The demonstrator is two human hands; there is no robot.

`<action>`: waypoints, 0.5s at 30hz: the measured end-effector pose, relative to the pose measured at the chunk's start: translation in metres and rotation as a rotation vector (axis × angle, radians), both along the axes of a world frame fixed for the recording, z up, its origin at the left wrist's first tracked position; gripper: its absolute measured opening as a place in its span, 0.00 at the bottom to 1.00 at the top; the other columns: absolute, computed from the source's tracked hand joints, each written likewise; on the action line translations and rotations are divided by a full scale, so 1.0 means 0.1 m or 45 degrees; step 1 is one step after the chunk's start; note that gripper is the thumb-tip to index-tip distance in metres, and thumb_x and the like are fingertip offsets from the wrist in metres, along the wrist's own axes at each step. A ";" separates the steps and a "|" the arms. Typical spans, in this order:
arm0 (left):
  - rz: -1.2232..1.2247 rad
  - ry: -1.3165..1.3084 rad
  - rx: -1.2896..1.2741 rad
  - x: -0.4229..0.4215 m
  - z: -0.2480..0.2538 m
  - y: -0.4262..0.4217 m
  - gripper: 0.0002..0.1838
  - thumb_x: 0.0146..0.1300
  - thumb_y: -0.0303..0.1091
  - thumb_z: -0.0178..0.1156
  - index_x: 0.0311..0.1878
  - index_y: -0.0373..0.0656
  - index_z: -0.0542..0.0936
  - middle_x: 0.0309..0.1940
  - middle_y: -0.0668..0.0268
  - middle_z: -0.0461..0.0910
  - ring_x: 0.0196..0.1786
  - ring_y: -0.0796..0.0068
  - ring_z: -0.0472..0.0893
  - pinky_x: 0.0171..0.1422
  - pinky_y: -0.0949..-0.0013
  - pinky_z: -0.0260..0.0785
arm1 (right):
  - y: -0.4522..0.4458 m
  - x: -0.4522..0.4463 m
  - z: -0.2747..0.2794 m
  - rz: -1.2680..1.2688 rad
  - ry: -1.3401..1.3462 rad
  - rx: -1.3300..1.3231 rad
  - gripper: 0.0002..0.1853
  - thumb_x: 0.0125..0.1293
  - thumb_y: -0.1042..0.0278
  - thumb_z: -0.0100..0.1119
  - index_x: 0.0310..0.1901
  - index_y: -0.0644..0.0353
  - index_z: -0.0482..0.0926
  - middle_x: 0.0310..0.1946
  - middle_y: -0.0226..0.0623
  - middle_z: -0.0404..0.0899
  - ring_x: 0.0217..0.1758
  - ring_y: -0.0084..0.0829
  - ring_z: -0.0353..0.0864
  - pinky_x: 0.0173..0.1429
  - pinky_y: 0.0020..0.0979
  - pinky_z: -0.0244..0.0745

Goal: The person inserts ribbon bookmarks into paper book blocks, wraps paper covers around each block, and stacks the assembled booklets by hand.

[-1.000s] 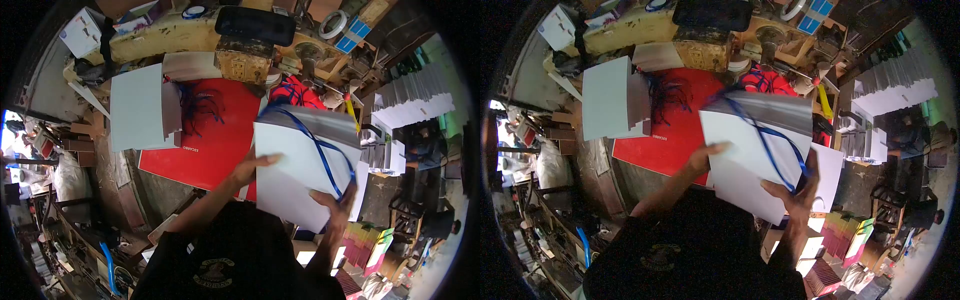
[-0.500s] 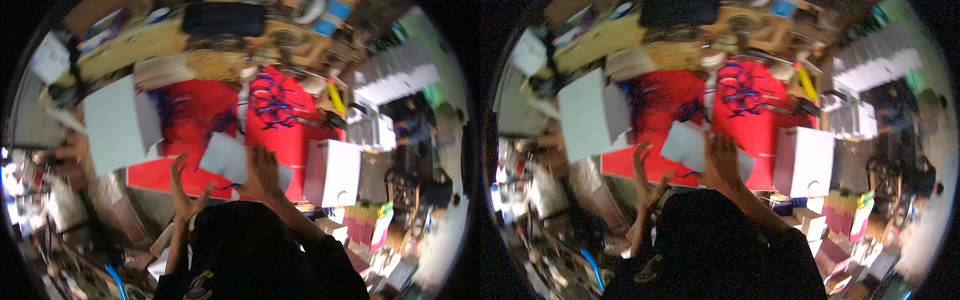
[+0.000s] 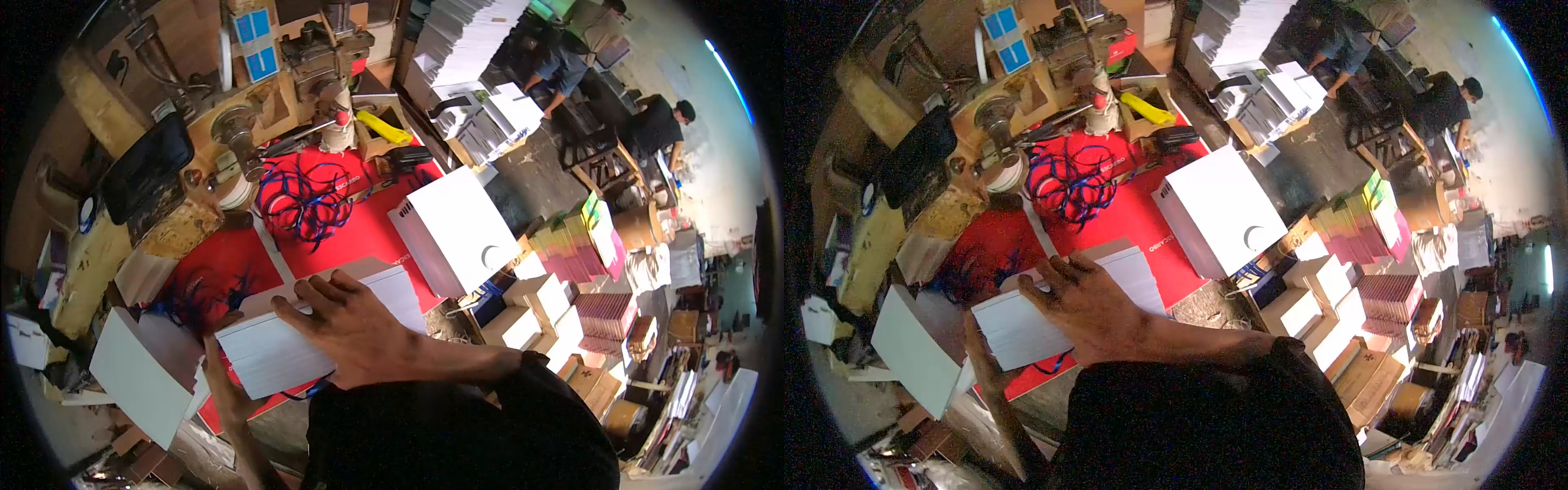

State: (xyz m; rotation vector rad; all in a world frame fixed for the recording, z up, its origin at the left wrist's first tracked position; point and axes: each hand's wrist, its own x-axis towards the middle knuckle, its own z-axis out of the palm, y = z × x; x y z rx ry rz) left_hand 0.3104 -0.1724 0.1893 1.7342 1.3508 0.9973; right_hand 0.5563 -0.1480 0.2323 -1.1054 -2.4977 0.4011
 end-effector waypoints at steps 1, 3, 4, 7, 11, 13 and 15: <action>0.022 -0.078 -0.134 0.01 -0.21 0.01 0.53 0.28 0.36 0.81 0.63 0.38 0.66 0.55 0.53 0.77 0.56 0.60 0.79 0.61 0.59 0.72 | 0.06 -0.01 -0.24 -0.012 0.001 -0.005 0.57 0.32 0.53 0.77 0.68 0.62 0.62 0.53 0.50 0.71 0.58 0.48 0.74 0.64 0.45 0.67; -0.052 0.191 -0.061 -0.18 -0.99 -0.07 0.55 0.30 0.36 0.83 0.65 0.38 0.64 0.55 0.53 0.77 0.57 0.61 0.78 0.61 0.61 0.72 | 0.17 -0.04 -0.83 0.039 -0.148 -0.186 0.58 0.33 0.53 0.77 0.69 0.61 0.61 0.54 0.49 0.71 0.60 0.47 0.73 0.65 0.46 0.66; -0.086 0.322 -0.017 -0.28 -1.38 -0.11 0.55 0.30 0.36 0.83 0.66 0.37 0.63 0.55 0.53 0.76 0.57 0.62 0.78 0.60 0.61 0.72 | 0.15 -0.08 -0.88 0.026 -0.142 -0.189 0.58 0.33 0.53 0.77 0.69 0.61 0.61 0.54 0.49 0.71 0.60 0.47 0.73 0.65 0.46 0.66; -0.008 -0.444 -0.512 -0.29 -1.74 -0.05 0.53 0.36 0.34 0.82 0.67 0.38 0.64 0.56 0.54 0.76 0.58 0.64 0.77 0.60 0.62 0.73 | 0.07 -0.03 -0.96 0.074 -0.308 -0.300 0.58 0.34 0.54 0.79 0.71 0.60 0.59 0.59 0.49 0.68 0.65 0.48 0.69 0.67 0.48 0.64; 0.054 -0.114 -0.297 -0.04 -1.50 -0.30 0.44 0.47 0.26 0.78 0.67 0.36 0.64 0.58 0.56 0.75 0.59 0.66 0.76 0.59 0.58 0.75 | -0.15 0.53 -0.94 -0.268 0.053 -0.366 0.60 0.41 0.57 0.80 0.74 0.61 0.53 0.73 0.51 0.54 0.77 0.49 0.54 0.75 0.49 0.56; -0.053 -0.177 -0.349 -0.45 -2.36 -0.54 0.42 0.50 0.21 0.75 0.67 0.36 0.64 0.61 0.56 0.73 0.60 0.66 0.74 0.59 0.58 0.76 | -0.30 0.98 -1.08 -0.352 0.686 -0.131 0.65 0.41 0.61 0.81 0.77 0.60 0.45 0.78 0.53 0.43 0.82 0.47 0.41 0.81 0.50 0.44; 0.230 -0.854 -0.570 -0.53 -2.54 -0.64 0.38 0.51 0.19 0.73 0.66 0.36 0.67 0.59 0.55 0.75 0.58 0.66 0.76 0.58 0.60 0.77 | -0.35 0.90 -1.30 -0.440 1.088 -0.500 0.69 0.43 0.66 0.81 0.78 0.58 0.35 0.80 0.51 0.33 0.83 0.42 0.31 0.83 0.48 0.35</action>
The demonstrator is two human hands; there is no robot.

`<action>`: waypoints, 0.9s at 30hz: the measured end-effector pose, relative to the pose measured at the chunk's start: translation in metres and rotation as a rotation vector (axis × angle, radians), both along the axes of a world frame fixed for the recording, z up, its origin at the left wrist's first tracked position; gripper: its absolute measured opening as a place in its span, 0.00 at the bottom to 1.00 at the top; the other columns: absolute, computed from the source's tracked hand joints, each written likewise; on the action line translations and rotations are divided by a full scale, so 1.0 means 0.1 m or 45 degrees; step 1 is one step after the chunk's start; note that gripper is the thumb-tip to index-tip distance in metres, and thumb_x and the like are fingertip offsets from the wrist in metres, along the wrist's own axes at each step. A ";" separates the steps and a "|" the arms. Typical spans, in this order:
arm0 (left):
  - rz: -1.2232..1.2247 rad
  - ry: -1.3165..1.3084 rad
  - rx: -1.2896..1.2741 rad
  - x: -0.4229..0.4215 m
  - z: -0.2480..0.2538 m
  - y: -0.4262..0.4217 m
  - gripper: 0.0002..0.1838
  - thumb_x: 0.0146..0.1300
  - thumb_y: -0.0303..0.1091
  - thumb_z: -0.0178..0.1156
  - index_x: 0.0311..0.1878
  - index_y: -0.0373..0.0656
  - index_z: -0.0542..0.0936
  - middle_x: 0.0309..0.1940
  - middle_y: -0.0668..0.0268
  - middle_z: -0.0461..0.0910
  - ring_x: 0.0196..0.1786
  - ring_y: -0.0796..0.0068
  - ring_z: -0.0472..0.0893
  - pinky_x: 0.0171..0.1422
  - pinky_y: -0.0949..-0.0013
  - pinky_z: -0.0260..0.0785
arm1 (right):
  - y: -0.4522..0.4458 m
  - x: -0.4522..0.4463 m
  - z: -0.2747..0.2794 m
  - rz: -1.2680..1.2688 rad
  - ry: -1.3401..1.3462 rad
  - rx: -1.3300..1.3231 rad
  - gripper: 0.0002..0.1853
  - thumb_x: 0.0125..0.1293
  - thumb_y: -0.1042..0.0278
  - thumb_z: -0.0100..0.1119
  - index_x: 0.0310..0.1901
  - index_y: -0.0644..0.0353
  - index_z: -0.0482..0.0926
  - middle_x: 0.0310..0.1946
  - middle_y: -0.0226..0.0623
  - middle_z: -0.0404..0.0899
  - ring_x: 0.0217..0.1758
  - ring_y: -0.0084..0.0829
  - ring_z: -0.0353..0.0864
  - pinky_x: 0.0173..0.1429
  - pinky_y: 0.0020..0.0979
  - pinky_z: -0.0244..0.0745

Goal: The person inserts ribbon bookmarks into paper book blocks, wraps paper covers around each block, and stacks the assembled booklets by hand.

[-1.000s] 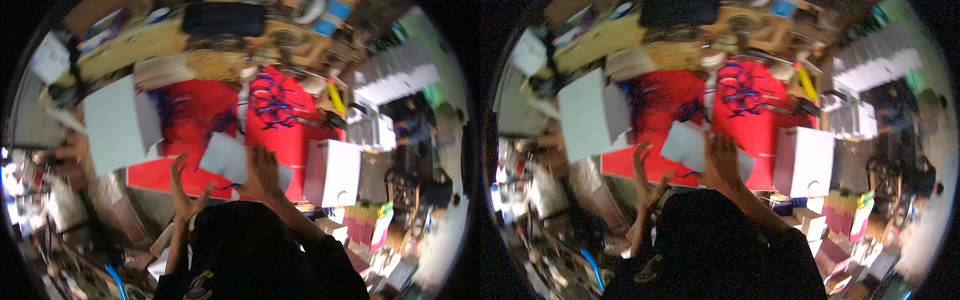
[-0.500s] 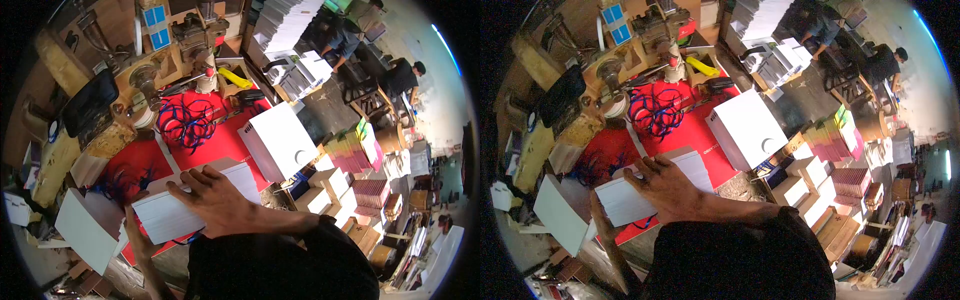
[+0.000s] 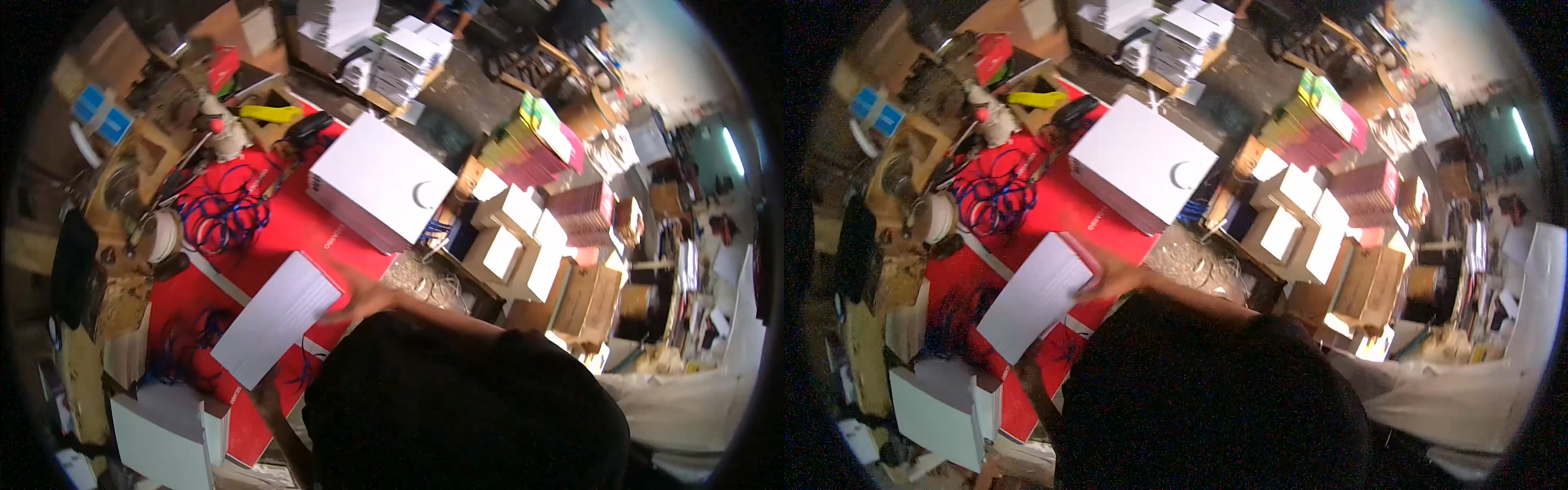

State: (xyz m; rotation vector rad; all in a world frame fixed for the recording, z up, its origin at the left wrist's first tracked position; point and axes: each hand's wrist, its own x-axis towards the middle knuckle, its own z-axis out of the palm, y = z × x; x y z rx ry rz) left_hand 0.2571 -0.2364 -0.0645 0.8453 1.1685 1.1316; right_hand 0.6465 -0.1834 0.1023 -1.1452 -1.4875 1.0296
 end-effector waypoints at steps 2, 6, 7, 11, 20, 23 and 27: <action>0.082 0.016 -0.135 0.08 0.26 0.04 0.35 0.52 0.21 0.74 0.63 0.36 0.70 0.57 0.56 0.77 0.56 0.65 0.78 0.56 0.62 0.77 | 0.00 -0.26 -0.26 0.123 0.051 -0.137 0.72 0.43 0.65 0.79 0.77 0.59 0.28 0.80 0.53 0.30 0.83 0.44 0.31 0.83 0.46 0.36; -0.053 0.289 -0.071 0.01 0.15 0.16 0.30 0.52 0.27 0.76 0.58 0.36 0.75 0.51 0.59 0.81 0.51 0.64 0.80 0.55 0.60 0.77 | 0.01 -0.15 -0.33 0.190 -0.055 -0.040 0.71 0.45 0.59 0.80 0.77 0.62 0.29 0.79 0.56 0.36 0.81 0.49 0.42 0.81 0.47 0.46; -0.081 0.309 -0.032 0.07 0.25 0.23 0.29 0.52 0.28 0.76 0.57 0.35 0.75 0.49 0.60 0.82 0.50 0.64 0.81 0.55 0.58 0.77 | 0.03 -0.12 -0.33 0.214 -0.064 -0.029 0.71 0.44 0.58 0.80 0.77 0.63 0.29 0.78 0.56 0.38 0.81 0.50 0.45 0.81 0.47 0.48; -0.448 1.183 0.874 0.36 0.94 0.60 0.34 0.46 0.36 0.81 0.55 0.37 0.76 0.47 0.59 0.82 0.49 0.61 0.81 0.56 0.54 0.75 | 0.18 -0.03 -0.36 0.180 -0.458 0.088 0.65 0.40 0.46 0.81 0.72 0.67 0.47 0.65 0.56 0.61 0.69 0.55 0.64 0.73 0.49 0.63; -0.531 1.130 0.786 -0.31 1.71 0.66 0.43 0.44 0.49 0.74 0.64 0.39 0.72 0.53 0.54 0.80 0.52 0.55 0.80 0.56 0.51 0.72 | 0.13 -0.09 0.78 0.003 -0.485 0.372 0.48 0.42 0.58 0.74 0.62 0.74 0.61 0.52 0.57 0.71 0.57 0.54 0.73 0.63 0.49 0.68; -0.553 1.087 0.738 -0.10 1.59 0.70 0.40 0.48 0.47 0.74 0.64 0.41 0.73 0.54 0.53 0.80 0.54 0.55 0.81 0.58 0.51 0.72 | 0.14 -0.11 0.48 0.012 -0.514 0.231 0.47 0.43 0.60 0.73 0.62 0.75 0.61 0.53 0.58 0.71 0.59 0.56 0.72 0.64 0.48 0.69; -0.408 0.917 0.510 0.04 0.69 0.68 0.40 0.48 0.45 0.74 0.64 0.42 0.73 0.55 0.54 0.79 0.55 0.55 0.80 0.59 0.52 0.71 | 0.18 -0.14 -0.18 0.159 -0.779 0.073 0.56 0.41 0.60 0.76 0.68 0.75 0.52 0.59 0.59 0.68 0.63 0.57 0.70 0.67 0.47 0.70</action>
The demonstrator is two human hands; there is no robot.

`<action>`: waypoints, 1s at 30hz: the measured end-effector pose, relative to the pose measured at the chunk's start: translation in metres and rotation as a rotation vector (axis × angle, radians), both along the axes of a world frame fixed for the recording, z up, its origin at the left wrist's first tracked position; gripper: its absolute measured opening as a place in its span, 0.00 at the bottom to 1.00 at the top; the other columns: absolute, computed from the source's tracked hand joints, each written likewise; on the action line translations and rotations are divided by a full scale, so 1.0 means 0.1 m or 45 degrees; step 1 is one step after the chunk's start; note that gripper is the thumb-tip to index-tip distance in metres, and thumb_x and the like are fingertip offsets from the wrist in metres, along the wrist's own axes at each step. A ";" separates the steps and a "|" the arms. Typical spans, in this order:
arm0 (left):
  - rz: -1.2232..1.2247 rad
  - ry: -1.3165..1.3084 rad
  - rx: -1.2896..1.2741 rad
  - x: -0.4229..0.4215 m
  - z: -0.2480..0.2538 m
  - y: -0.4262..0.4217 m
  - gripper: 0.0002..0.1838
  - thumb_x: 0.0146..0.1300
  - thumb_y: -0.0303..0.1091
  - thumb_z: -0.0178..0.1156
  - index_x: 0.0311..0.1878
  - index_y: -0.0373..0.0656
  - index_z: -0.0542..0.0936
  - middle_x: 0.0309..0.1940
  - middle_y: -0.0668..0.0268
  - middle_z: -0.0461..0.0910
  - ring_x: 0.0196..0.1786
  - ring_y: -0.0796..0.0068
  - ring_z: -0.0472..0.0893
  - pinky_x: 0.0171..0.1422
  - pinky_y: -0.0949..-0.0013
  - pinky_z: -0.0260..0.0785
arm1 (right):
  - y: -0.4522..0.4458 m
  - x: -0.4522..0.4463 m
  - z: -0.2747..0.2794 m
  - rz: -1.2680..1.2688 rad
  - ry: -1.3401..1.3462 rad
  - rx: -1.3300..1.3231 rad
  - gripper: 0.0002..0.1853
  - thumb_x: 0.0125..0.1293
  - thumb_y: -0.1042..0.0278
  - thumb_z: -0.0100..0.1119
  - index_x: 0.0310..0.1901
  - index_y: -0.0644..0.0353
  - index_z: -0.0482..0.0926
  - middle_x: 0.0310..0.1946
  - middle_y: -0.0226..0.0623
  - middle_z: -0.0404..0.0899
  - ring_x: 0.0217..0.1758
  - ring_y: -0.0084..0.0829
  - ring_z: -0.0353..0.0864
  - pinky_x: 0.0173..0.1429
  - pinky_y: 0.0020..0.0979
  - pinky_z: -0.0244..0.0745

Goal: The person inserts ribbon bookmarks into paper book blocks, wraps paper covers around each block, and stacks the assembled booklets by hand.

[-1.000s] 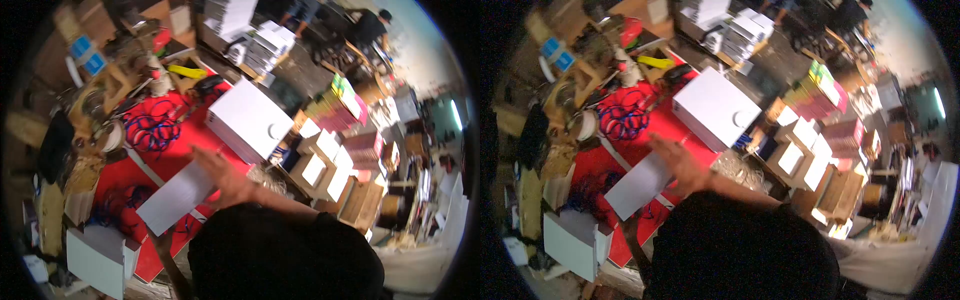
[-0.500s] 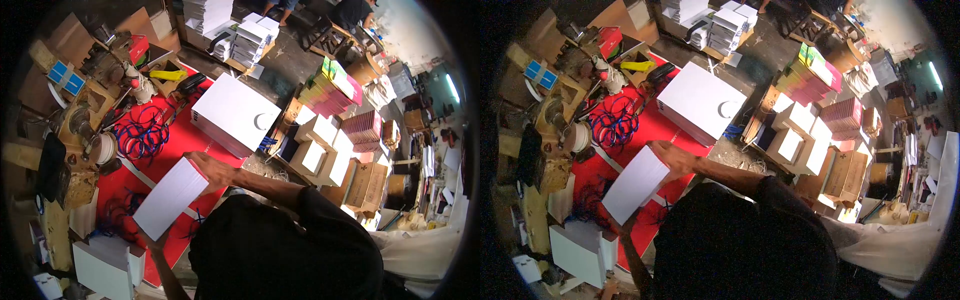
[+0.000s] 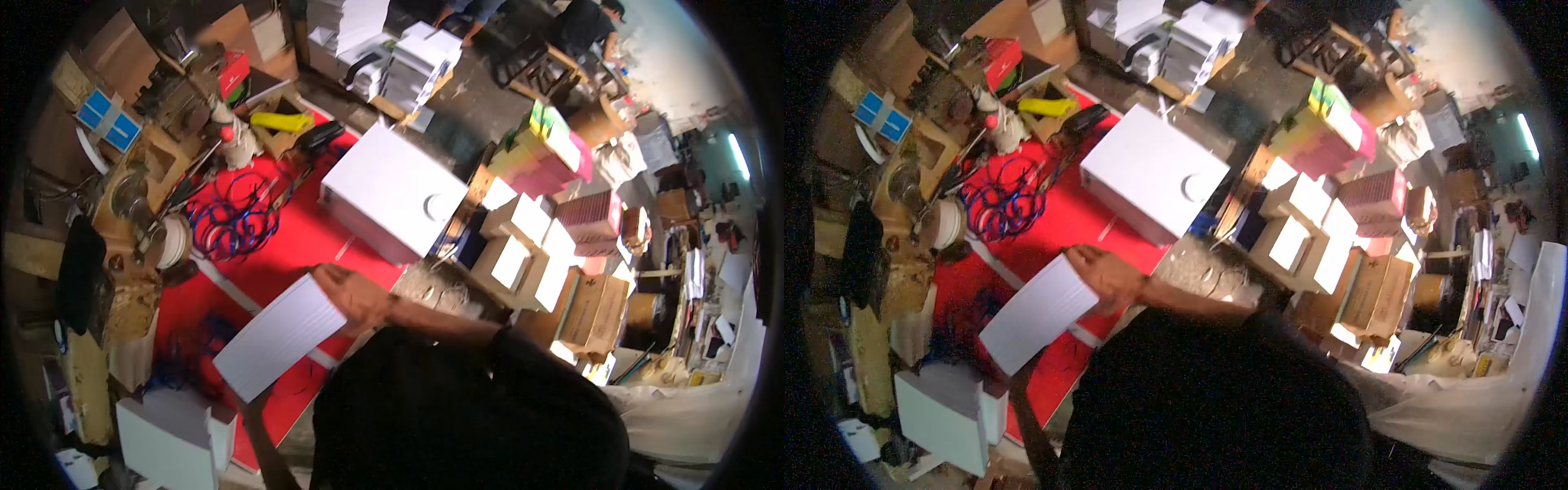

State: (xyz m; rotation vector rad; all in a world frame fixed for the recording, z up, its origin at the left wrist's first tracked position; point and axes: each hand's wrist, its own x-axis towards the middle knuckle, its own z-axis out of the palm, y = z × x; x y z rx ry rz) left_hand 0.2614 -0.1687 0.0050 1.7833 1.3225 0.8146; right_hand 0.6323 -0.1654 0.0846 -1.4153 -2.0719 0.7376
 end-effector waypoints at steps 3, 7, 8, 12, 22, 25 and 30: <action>0.034 -0.126 -0.133 0.02 -0.07 -0.01 0.40 0.48 0.44 0.75 0.64 0.42 0.73 0.55 0.54 0.79 0.55 0.56 0.80 0.60 0.54 0.71 | -0.05 0.01 0.14 0.012 0.138 -0.226 0.63 0.40 0.56 0.78 0.72 0.74 0.47 0.66 0.62 0.61 0.70 0.56 0.64 0.74 0.48 0.62; 0.058 -0.176 -0.174 0.05 -0.07 -0.01 0.39 0.48 0.42 0.75 0.65 0.42 0.72 0.56 0.55 0.79 0.56 0.57 0.80 0.61 0.56 0.71 | -0.06 -0.31 1.14 0.169 -0.194 0.249 0.68 0.38 0.53 0.79 0.75 0.71 0.44 0.75 0.62 0.47 0.80 0.51 0.46 0.82 0.52 0.42; 0.060 -0.184 -0.169 0.07 -0.08 -0.01 0.39 0.48 0.42 0.75 0.65 0.43 0.72 0.56 0.55 0.79 0.56 0.57 0.79 0.61 0.56 0.71 | -0.03 -0.42 0.99 0.169 -0.202 0.264 0.68 0.38 0.53 0.79 0.75 0.71 0.44 0.75 0.62 0.47 0.80 0.51 0.46 0.82 0.52 0.42; 0.048 -0.124 -0.100 0.12 -0.03 -0.03 0.39 0.48 0.40 0.76 0.65 0.43 0.72 0.56 0.55 0.78 0.56 0.58 0.79 0.62 0.58 0.71 | 0.07 -0.81 0.31 0.155 -0.671 0.526 0.58 0.40 0.57 0.75 0.73 0.70 0.53 0.67 0.59 0.62 0.73 0.52 0.60 0.76 0.54 0.53; -0.389 0.389 0.362 0.18 1.10 0.50 0.39 0.49 0.36 0.77 0.66 0.44 0.71 0.57 0.57 0.77 0.58 0.60 0.78 0.64 0.62 0.71 | 0.16 -0.69 0.60 0.262 -0.595 0.066 0.52 0.31 0.51 0.78 0.62 0.67 0.68 0.56 0.57 0.73 0.60 0.53 0.74 0.66 0.50 0.66; 0.046 -0.061 0.046 0.17 1.89 0.49 0.40 0.48 0.32 0.77 0.66 0.42 0.71 0.55 0.57 0.77 0.59 0.56 0.77 0.67 0.63 0.67 | -0.05 -0.44 0.80 -0.210 0.161 -0.297 0.46 0.37 0.59 0.79 0.60 0.68 0.68 0.48 0.53 0.79 0.52 0.50 0.81 0.58 0.45 0.78; 0.708 0.351 0.862 0.50 2.28 0.00 0.22 0.54 0.30 0.73 0.52 0.38 0.79 0.42 0.56 0.82 0.42 0.63 0.82 0.46 0.64 0.74 | -0.23 0.06 -0.32 -0.432 1.368 -1.016 0.42 0.50 0.59 0.71 0.65 0.73 0.66 0.49 0.49 0.81 0.55 0.39 0.79 0.67 0.37 0.70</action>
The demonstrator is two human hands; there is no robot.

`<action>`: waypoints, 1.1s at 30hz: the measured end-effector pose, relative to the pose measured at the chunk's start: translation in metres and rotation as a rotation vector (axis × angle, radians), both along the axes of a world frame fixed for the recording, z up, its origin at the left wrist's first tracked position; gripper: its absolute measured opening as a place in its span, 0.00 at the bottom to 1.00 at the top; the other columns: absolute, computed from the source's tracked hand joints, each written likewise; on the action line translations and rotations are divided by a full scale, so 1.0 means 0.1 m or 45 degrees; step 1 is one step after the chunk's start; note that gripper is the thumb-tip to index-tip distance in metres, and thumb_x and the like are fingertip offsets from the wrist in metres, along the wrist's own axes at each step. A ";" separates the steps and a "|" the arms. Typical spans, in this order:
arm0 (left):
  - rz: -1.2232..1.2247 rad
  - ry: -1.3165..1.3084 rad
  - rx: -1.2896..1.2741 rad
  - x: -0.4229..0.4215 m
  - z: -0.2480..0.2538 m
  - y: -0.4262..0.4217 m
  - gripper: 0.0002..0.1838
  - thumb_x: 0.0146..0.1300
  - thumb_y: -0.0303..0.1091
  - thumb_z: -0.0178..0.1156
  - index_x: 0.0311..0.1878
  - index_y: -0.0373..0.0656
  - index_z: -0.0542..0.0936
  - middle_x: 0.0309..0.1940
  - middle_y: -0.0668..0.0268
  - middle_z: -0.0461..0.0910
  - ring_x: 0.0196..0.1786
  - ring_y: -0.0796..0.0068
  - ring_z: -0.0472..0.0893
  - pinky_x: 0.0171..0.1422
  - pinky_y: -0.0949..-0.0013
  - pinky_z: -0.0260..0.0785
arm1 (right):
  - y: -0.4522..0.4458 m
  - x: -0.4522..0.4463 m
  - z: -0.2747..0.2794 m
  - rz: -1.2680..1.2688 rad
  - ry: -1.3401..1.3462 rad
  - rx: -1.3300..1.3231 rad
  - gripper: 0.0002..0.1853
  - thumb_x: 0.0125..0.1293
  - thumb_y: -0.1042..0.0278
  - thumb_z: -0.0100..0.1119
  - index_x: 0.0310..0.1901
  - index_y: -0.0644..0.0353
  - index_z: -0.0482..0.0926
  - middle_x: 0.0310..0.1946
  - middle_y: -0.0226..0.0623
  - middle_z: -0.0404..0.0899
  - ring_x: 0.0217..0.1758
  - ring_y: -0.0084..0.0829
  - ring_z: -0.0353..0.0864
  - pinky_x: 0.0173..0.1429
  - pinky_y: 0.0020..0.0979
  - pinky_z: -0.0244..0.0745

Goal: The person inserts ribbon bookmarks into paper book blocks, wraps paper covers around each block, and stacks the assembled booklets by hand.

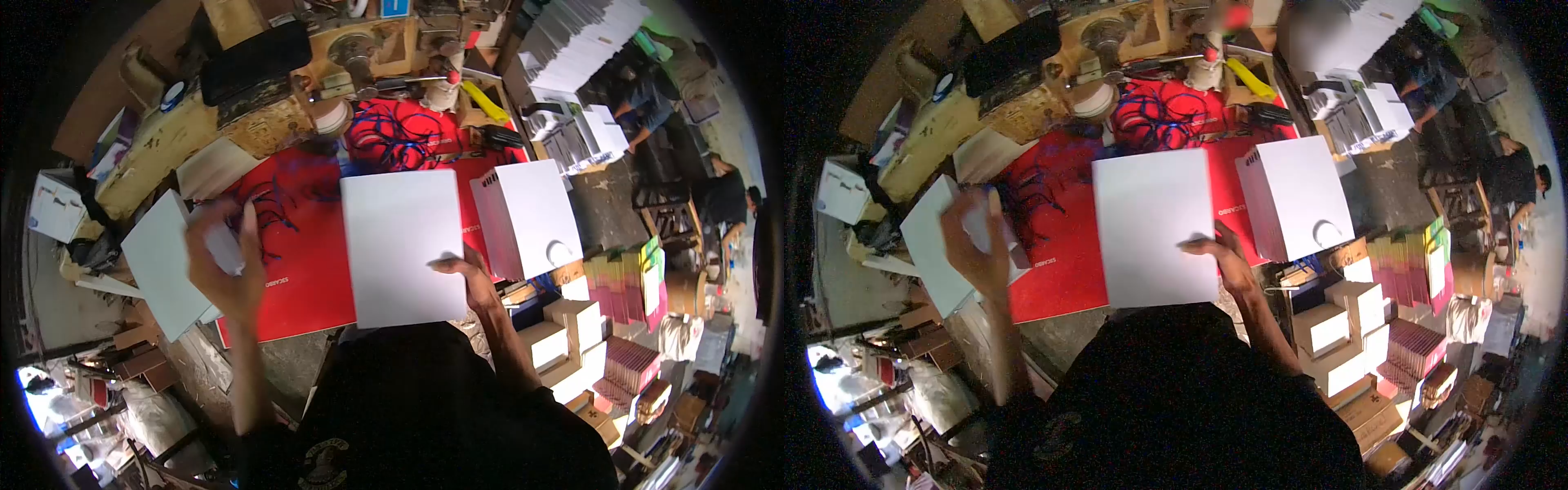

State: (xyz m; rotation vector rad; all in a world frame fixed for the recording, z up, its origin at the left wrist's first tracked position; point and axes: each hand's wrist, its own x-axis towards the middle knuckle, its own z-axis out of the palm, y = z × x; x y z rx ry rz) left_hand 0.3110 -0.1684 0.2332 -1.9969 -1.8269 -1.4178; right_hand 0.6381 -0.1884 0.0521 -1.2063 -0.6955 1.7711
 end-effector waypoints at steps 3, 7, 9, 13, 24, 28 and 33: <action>-0.128 -0.133 -0.421 0.13 -0.69 -0.29 0.08 0.63 0.31 0.67 0.39 0.36 0.81 0.30 0.62 0.84 0.33 0.69 0.82 0.41 0.66 0.72 | -0.02 0.12 -0.10 0.101 -0.092 -0.067 0.36 0.52 0.57 0.68 0.59 0.75 0.73 0.48 0.48 0.83 0.58 0.36 0.79 0.70 0.35 0.66; -0.360 -0.899 -0.815 0.61 -1.96 -0.57 0.16 0.72 0.36 0.58 0.57 0.37 0.76 0.41 0.60 0.81 0.42 0.78 0.76 0.46 0.69 0.71 | -0.06 0.36 -0.36 0.150 -0.033 0.037 0.26 0.55 0.61 0.66 0.51 0.73 0.80 0.47 0.45 0.85 0.57 0.34 0.80 0.68 0.34 0.68; -0.442 -1.307 -0.912 0.91 -2.20 -0.58 0.22 0.74 0.39 0.56 0.65 0.37 0.69 0.49 0.60 0.78 0.48 0.78 0.74 0.53 0.70 0.69 | -0.04 0.31 0.12 0.139 -0.267 0.224 0.21 0.56 0.63 0.67 0.48 0.67 0.83 0.46 0.42 0.85 0.57 0.34 0.80 0.68 0.34 0.68; -0.494 -1.600 -1.062 1.17 -2.40 -0.66 0.28 0.75 0.41 0.55 0.71 0.36 0.62 0.56 0.63 0.73 0.56 0.73 0.72 0.64 0.69 0.64 | 0.11 0.35 0.43 0.373 -0.489 0.422 0.20 0.64 0.56 0.61 0.51 0.62 0.83 0.48 0.45 0.83 0.56 0.37 0.80 0.65 0.33 0.69; -0.413 0.496 -0.501 1.16 -2.89 -0.75 0.34 0.73 0.38 0.56 0.76 0.39 0.55 0.58 0.49 0.74 0.62 0.60 0.76 0.56 0.61 0.76 | 0.81 0.21 0.43 0.104 -1.212 1.136 0.23 0.57 0.70 0.69 0.55 0.65 0.77 0.42 0.48 0.83 0.46 0.44 0.84 0.51 0.38 0.79; -0.451 -0.815 -0.971 1.25 -2.73 -0.74 0.37 0.70 0.36 0.61 0.75 0.36 0.55 0.63 0.43 0.71 0.58 0.54 0.79 0.52 0.60 0.77 | 1.45 -0.16 0.51 0.370 -0.969 1.339 0.16 0.59 0.74 0.66 0.50 0.60 0.82 0.41 0.47 0.84 0.47 0.47 0.83 0.52 0.40 0.79; -0.146 -1.199 -1.208 1.41 -2.01 -0.60 0.44 0.65 0.40 0.67 0.75 0.33 0.53 0.66 0.41 0.68 0.60 0.45 0.77 0.57 0.52 0.75 | 2.11 -0.67 0.12 0.914 -0.968 1.731 0.12 0.59 0.73 0.64 0.46 0.54 0.84 0.42 0.41 0.85 0.47 0.45 0.83 0.53 0.42 0.79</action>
